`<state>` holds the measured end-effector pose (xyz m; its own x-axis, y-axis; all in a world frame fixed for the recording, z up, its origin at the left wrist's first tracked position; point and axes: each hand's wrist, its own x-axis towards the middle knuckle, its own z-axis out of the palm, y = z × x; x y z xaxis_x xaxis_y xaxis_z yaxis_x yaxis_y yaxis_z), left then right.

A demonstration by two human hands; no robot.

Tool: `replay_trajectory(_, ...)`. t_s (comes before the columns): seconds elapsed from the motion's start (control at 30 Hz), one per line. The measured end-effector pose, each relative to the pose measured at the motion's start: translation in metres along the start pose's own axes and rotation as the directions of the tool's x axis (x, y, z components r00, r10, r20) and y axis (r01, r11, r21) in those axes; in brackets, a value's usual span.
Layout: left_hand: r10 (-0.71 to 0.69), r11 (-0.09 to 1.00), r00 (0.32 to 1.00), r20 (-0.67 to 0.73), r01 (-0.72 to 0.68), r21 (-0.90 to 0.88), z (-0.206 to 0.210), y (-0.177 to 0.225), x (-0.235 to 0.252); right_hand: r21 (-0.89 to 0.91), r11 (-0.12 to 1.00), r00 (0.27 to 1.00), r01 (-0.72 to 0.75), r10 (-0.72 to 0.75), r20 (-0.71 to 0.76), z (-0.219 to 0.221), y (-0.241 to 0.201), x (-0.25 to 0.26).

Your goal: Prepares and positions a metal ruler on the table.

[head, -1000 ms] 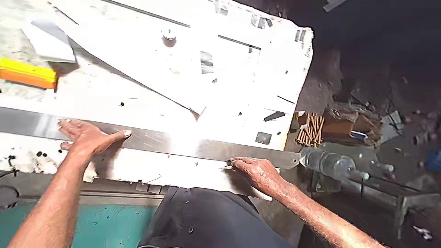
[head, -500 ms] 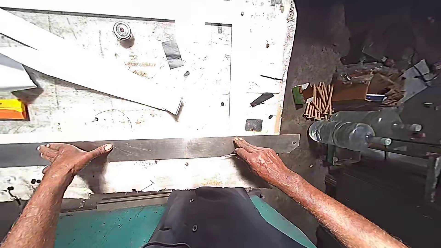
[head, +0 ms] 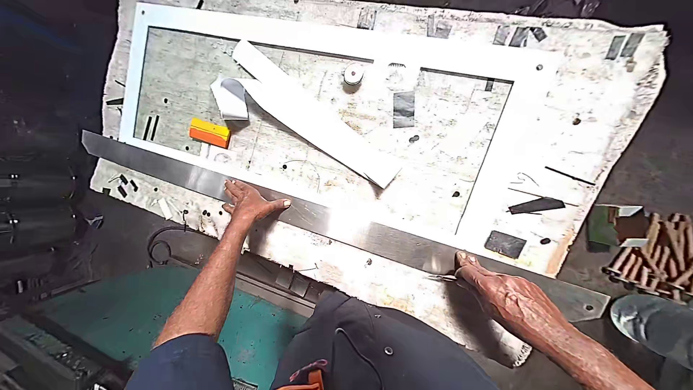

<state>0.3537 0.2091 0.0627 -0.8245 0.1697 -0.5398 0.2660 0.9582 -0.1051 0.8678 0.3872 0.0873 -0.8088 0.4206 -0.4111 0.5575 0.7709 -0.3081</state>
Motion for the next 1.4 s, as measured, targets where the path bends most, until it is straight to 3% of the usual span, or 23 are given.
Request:
replay_trajectory(0.17,0.056,0.998,0.998,-0.017,-0.056,0.004,0.037,0.038,-0.058,-0.027,0.997,0.997,0.072,-0.072,-0.008,-0.002,0.008,0.001)
replay_trajectory(0.27,0.108,0.994,0.994,-0.014,-0.108,-0.02,0.072,0.074,-0.119,-0.037,0.993,0.993,0.11,-0.108,0.051,-0.005,0.013,0.002)
replay_trajectory(0.43,0.086,0.993,0.995,0.045,-0.082,-0.084,0.113,0.128,-0.201,-0.071,0.978,0.972,0.194,-0.183,0.144,-0.011,0.022,0.005)
replay_trajectory(0.67,0.024,0.998,0.994,0.106,-0.017,-0.069,0.104,0.145,-0.209,-0.053,0.972,0.939,0.228,-0.205,0.277,-0.032,0.034,0.023)
replay_trajectory(0.77,0.014,0.996,0.993,0.12,-0.004,-0.085,0.103,0.146,-0.209,0.059,0.938,0.937,0.341,-0.344,0.057,-0.037,0.031,0.062)
replay_trajectory(0.87,0.007,0.994,0.992,0.129,0.007,-0.108,0.099,0.148,-0.208,0.093,0.864,0.868,0.494,-0.485,-0.106,-0.039,-0.002,0.126)
replay_trajectory(1.1,0.039,0.99,0.984,0.174,-0.015,-0.141,0.1,0.144,-0.207,0.014,0.775,0.774,0.632,-0.632,0.047,-0.047,-0.144,0.257)
replay_trajectory(1.4,0.064,0.991,0.98,0.19,-0.039,-0.131,0.104,0.142,-0.205,-0.073,0.794,0.796,0.604,-0.595,0.111,-0.048,-0.232,0.311)
